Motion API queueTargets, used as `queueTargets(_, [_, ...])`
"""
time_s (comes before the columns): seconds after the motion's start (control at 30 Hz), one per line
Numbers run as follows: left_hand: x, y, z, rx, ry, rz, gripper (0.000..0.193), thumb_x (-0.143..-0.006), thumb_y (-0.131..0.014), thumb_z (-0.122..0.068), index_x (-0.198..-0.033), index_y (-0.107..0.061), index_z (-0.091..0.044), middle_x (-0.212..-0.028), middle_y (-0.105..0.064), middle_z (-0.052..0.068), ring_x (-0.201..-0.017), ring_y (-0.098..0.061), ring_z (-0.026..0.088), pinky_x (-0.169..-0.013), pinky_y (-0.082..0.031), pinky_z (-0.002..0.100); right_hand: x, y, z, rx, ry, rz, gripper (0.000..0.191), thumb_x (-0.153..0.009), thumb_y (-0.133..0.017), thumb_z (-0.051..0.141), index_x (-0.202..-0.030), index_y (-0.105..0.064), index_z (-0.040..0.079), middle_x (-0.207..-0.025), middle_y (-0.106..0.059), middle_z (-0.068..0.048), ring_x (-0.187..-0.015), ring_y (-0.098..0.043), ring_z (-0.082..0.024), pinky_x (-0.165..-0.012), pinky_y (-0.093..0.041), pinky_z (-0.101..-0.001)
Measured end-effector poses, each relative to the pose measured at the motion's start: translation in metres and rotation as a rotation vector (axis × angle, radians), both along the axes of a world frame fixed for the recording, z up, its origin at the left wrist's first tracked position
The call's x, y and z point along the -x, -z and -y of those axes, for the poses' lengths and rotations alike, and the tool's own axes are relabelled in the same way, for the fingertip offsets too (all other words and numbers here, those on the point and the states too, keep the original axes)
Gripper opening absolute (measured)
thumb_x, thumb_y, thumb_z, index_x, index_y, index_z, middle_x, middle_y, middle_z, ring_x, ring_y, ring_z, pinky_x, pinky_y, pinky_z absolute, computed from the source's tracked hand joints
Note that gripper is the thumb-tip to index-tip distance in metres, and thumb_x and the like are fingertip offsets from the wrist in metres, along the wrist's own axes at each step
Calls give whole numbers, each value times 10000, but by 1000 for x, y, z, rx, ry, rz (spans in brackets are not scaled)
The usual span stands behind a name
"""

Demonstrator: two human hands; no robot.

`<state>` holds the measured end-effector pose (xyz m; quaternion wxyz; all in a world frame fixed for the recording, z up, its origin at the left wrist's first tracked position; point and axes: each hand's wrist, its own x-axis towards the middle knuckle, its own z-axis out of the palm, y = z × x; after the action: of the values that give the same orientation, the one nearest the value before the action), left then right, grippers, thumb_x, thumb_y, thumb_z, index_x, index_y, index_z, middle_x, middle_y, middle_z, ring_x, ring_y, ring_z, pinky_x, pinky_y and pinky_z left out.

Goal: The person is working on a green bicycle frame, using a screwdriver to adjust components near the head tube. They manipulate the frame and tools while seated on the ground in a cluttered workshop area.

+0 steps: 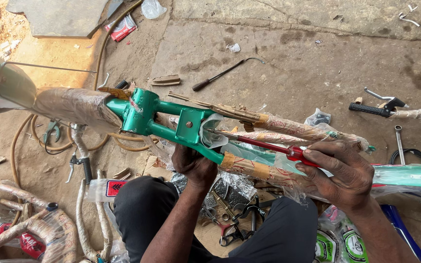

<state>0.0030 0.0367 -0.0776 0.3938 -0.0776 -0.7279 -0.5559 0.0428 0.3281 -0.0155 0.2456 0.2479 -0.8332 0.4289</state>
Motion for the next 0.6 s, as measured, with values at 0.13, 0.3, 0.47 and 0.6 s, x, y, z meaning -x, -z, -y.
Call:
queueTargets(0.13, [1,0,-1,84,-86,-37,487,-855,-887,-154,-1273,-657,-53,-826,-604,-38,-675,-522,37,-599,-424,218,2,-2,-1,-28,-2,-31,389,-762,-875,111,-1115,-711,104,-1089,-719,-90,-1043,-716,-223,-886,-627,-346])
queueTargets(0.3, [3,-1,-2,54,-104,-16,527,-823,-903,-181,-1264,-661,-21,-844,-654,-25,-672,-552,36,-598,-445,225,3,-5,-1,-49,-10,-44,400,-749,-878,106,-1113,-713,99,-1088,-723,-87,-1038,-716,-226,-891,-618,-357])
queueTargets(0.47, [2,-2,0,14,-24,-29,553,-840,-910,-188,-1297,-648,-22,-991,-714,33,-832,-659,92,-729,-545,252,5,-6,-2,-73,-14,-58,399,-746,-882,124,-1106,-712,101,-1081,-724,-83,-1029,-715,-226,-874,-606,-356])
queueTargets(0.6, [1,-3,0,-9,22,-43,588,-869,-900,-179,-1355,-616,-8,-1120,-734,88,-967,-710,148,-837,-597,287,11,-8,-6,-84,-42,-63,392,-755,-873,139,-1113,-716,103,-1068,-725,-92,-973,-720,-210,-815,-603,-347])
